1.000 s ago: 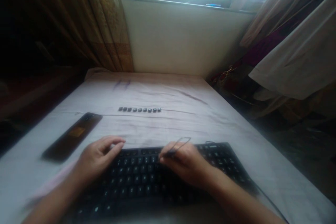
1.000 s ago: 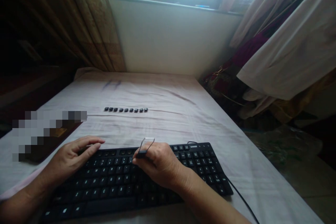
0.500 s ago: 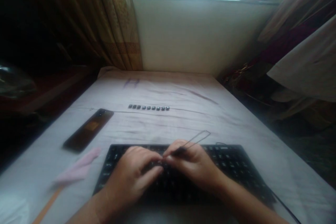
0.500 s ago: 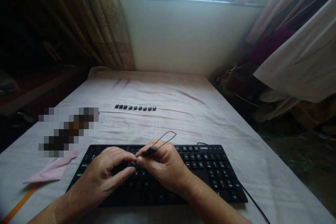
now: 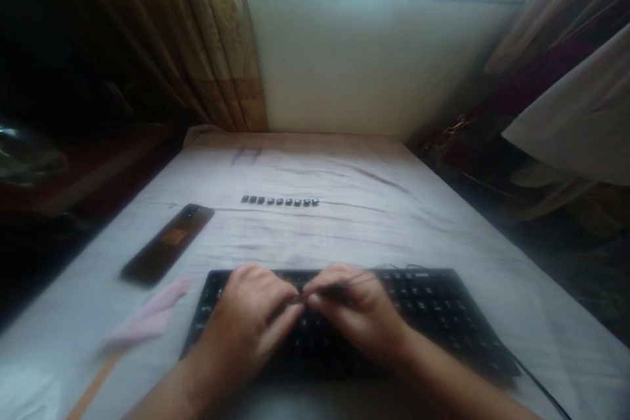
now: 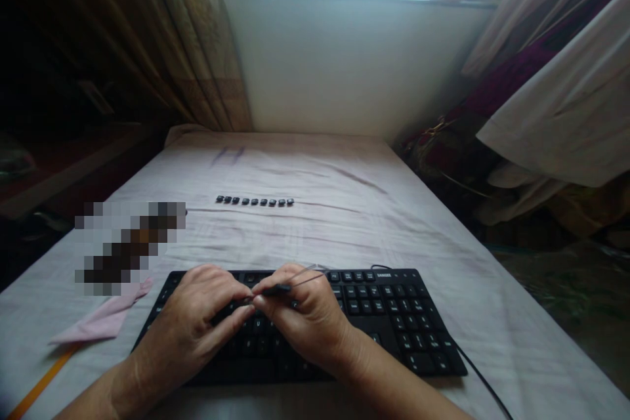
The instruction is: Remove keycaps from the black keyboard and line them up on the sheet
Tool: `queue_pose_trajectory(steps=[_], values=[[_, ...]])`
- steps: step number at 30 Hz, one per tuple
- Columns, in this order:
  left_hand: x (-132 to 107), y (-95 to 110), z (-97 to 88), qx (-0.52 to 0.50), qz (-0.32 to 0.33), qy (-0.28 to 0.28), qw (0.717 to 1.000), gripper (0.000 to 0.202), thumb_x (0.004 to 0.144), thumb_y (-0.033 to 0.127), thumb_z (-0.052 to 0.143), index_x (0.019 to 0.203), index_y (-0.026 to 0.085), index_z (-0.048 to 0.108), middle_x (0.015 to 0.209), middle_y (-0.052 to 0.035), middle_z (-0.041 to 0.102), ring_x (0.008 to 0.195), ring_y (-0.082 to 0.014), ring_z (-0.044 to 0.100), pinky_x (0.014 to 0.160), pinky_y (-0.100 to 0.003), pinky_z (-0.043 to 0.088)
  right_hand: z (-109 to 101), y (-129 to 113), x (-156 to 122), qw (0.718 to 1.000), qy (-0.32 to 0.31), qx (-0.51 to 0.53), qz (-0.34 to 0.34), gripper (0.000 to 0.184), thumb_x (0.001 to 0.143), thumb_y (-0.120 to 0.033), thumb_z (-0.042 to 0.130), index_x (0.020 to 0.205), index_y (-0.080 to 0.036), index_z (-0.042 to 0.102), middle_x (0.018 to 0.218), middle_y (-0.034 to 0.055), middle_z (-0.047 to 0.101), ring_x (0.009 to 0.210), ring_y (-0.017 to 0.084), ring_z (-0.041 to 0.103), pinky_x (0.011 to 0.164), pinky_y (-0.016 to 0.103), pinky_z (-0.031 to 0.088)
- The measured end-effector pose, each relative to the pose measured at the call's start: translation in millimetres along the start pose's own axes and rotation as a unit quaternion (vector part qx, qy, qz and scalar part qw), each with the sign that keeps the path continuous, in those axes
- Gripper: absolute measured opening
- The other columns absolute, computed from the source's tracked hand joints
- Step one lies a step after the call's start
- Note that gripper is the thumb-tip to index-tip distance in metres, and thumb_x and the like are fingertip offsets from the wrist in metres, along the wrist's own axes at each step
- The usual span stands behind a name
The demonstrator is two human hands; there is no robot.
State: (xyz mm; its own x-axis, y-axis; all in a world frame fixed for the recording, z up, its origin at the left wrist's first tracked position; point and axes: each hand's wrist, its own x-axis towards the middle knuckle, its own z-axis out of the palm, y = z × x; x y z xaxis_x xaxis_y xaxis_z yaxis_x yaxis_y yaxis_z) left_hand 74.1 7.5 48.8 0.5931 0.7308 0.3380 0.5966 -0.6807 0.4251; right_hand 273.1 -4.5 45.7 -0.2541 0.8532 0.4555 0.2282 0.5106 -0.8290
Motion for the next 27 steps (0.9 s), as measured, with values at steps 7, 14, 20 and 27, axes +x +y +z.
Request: queue_pose_trajectory(steps=[7,14,20,27], values=[[-1,-1,3.2,0.018,0.026,-0.009,0.999,0.009,0.089,0.021,0.054,0.092,0.022,0.062,0.085,-0.0022,0.069,0.081,-0.02,0.06,0.081,-0.039,0.042,-9,6,3,0.997,-0.064,0.031,0.022,0.009,0.085,-0.022,0.062,0.08,-0.018,0.069,0.073,0.0033,0.068,0.068,0.014,0.063,0.065,0.026,0.053],[-2,0,4.5,0.042,0.038,0.017,0.998,0.011,0.089,0.024,0.053,0.095,0.023,0.063,0.086,-0.002,0.07,0.08,-0.0186,0.063,0.078,-0.035,0.045,-9,2,5,0.998,-0.058,0.036,-0.002,0.012,0.087,-0.023,0.06,0.079,-0.018,0.068,0.073,0.0033,0.068,0.068,0.013,0.063,0.066,0.025,0.054],[-3,-6,2.3,0.18,0.051,0.029,0.982,0.013,0.088,0.025,0.054,0.086,0.021,0.065,0.081,-0.0034,0.07,0.077,-0.0223,0.062,0.08,-0.041,0.042,-11,6,3,0.999,0.043,-0.015,-0.017,0.007,0.086,-0.018,0.061,0.088,-0.02,0.067,0.078,0.0027,0.067,0.072,0.014,0.065,0.068,0.027,0.055],[-6,-24,7.2,0.006,-0.017,0.057,0.998,0.015,0.09,0.028,0.056,0.102,0.024,0.065,0.092,-0.0025,0.073,0.085,-0.0203,0.066,0.078,-0.037,0.049,-14,18,-3,0.934,-0.102,-0.321,-0.117,0.02,0.092,-0.014,0.047,0.093,-0.019,0.066,0.084,0.0053,0.064,0.07,0.015,0.06,0.063,0.026,0.053]])
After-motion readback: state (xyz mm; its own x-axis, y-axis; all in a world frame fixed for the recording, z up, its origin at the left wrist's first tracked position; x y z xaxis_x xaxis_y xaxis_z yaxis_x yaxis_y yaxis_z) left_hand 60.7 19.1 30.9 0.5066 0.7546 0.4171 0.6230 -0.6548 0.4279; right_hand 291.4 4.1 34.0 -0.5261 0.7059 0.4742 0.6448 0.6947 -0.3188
